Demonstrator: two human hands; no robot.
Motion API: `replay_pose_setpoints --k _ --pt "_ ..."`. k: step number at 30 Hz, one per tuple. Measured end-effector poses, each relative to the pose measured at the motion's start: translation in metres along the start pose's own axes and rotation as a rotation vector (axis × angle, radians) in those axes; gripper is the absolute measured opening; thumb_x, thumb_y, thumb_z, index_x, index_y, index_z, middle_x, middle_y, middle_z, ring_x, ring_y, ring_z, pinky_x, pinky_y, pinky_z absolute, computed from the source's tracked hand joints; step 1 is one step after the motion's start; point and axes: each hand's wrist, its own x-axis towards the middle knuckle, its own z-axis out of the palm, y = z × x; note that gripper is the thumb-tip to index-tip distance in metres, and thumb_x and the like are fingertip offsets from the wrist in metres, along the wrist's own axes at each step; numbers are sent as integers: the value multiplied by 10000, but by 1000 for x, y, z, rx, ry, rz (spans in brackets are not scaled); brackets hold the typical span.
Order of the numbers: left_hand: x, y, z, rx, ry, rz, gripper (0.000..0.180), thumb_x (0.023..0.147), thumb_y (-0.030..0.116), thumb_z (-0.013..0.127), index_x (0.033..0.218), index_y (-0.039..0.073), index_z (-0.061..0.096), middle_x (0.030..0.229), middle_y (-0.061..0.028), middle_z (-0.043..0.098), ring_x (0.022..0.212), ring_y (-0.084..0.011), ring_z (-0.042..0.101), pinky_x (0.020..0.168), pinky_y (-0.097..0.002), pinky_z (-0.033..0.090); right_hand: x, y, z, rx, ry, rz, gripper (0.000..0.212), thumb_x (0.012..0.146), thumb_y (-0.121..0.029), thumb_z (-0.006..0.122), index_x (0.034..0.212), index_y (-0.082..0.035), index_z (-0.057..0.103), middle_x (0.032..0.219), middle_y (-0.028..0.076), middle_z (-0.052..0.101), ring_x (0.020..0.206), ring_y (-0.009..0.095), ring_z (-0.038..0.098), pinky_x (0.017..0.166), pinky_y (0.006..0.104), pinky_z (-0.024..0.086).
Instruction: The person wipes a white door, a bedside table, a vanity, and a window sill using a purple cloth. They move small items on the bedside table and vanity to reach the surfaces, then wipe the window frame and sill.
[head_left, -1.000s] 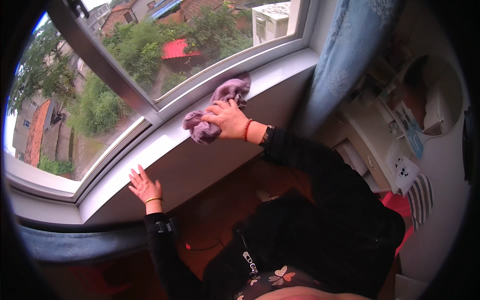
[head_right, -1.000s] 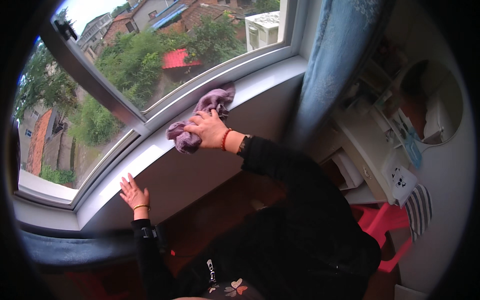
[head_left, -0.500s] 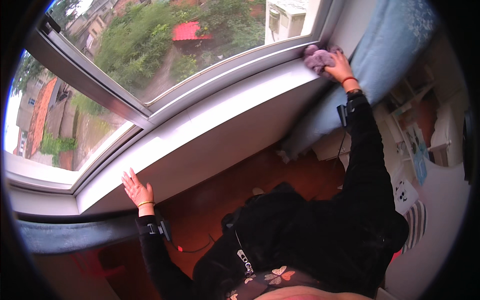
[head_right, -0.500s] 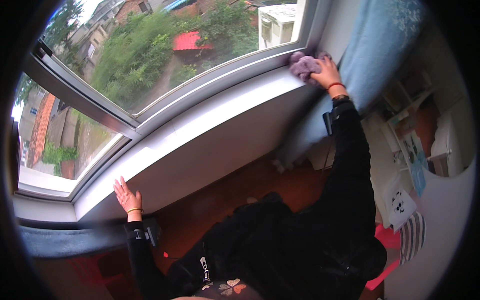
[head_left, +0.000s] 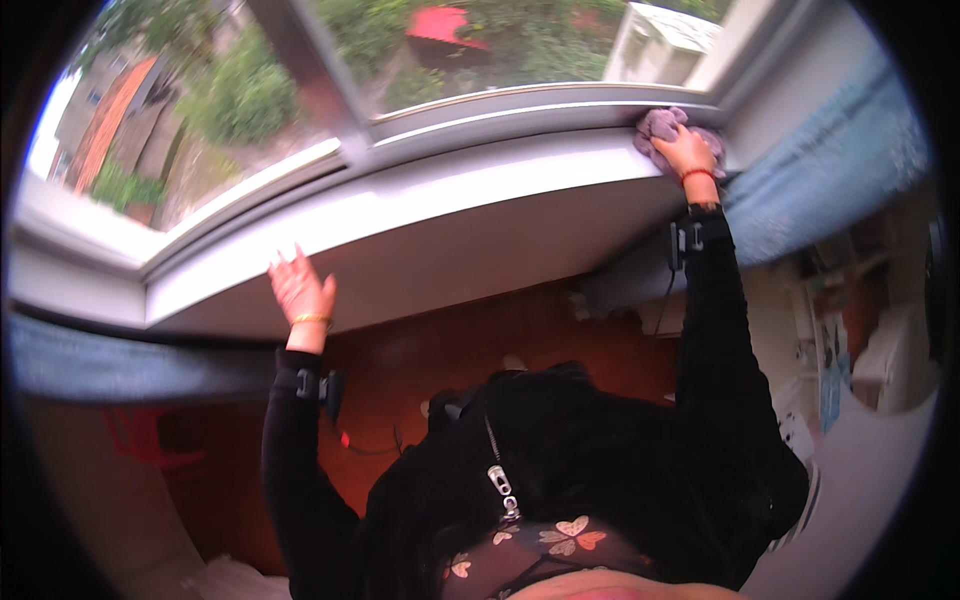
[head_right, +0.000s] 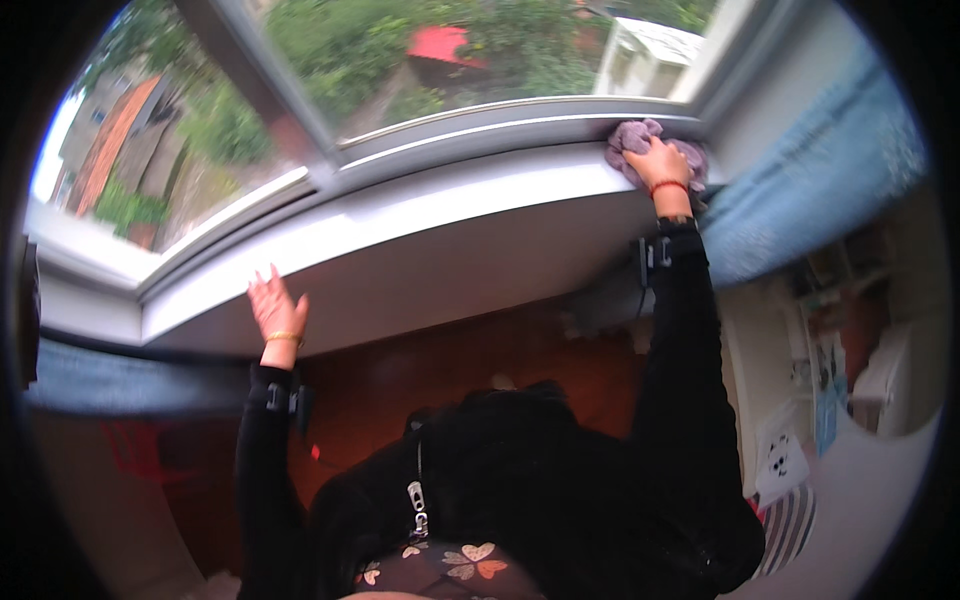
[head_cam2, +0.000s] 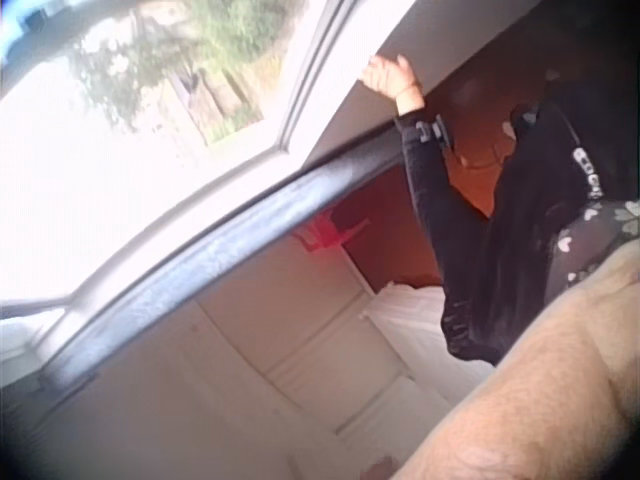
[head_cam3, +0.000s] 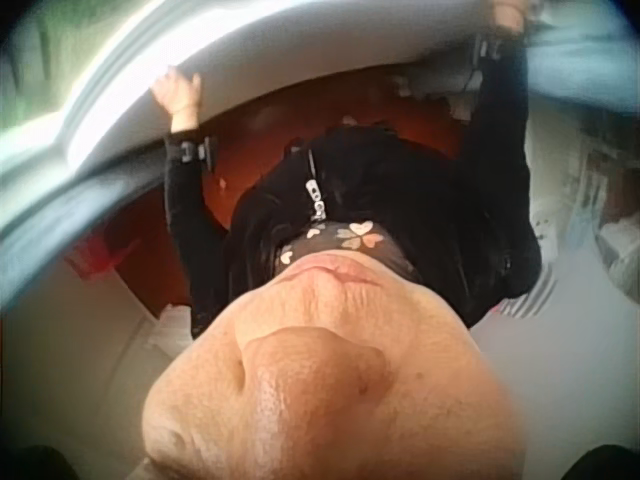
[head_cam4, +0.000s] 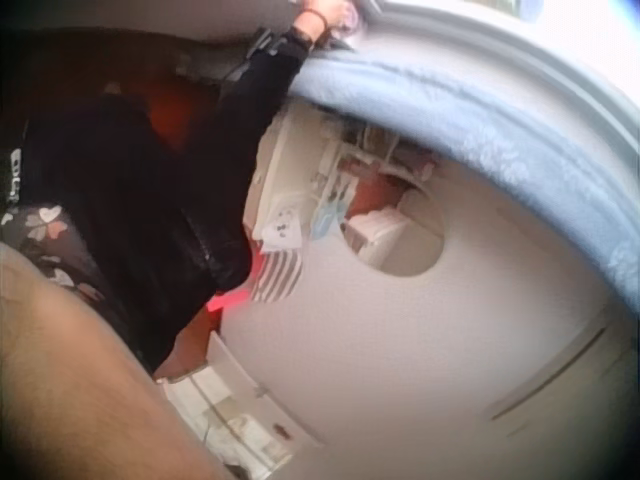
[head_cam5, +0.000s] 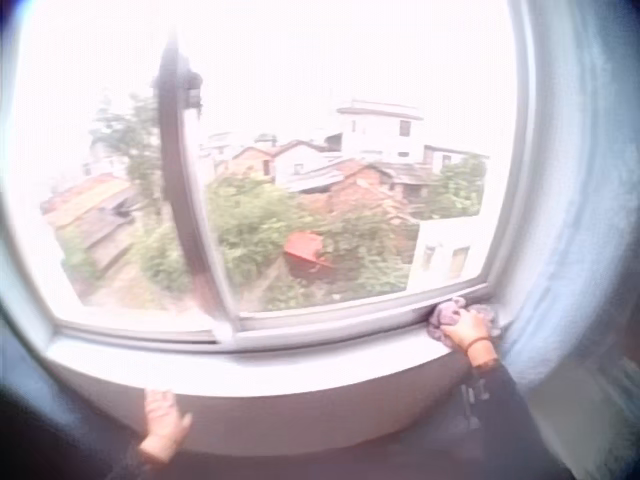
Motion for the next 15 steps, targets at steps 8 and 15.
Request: replay_pose_setpoints --k 8,15 --pt "-3 -11 -12 -56 109 131 602 636 299 716 1158 80 513 1113 -149 520 1087 -318 464 866 -424 402 -164 -225 -2 76 80 -579 519 661 -562 640 995 -165 628 944 120 598 925 286 595 765 456 482" --pt "-3 -58 -13 -497 197 351 525 709 216 665 1183 51 510 1170 -173 538 1084 -327 511 905 -400 426 -291 -434 -19 243 53 -833 581 743 -602 510 1150 -189 531 1044 117 604 962 295 584 783 501 446"
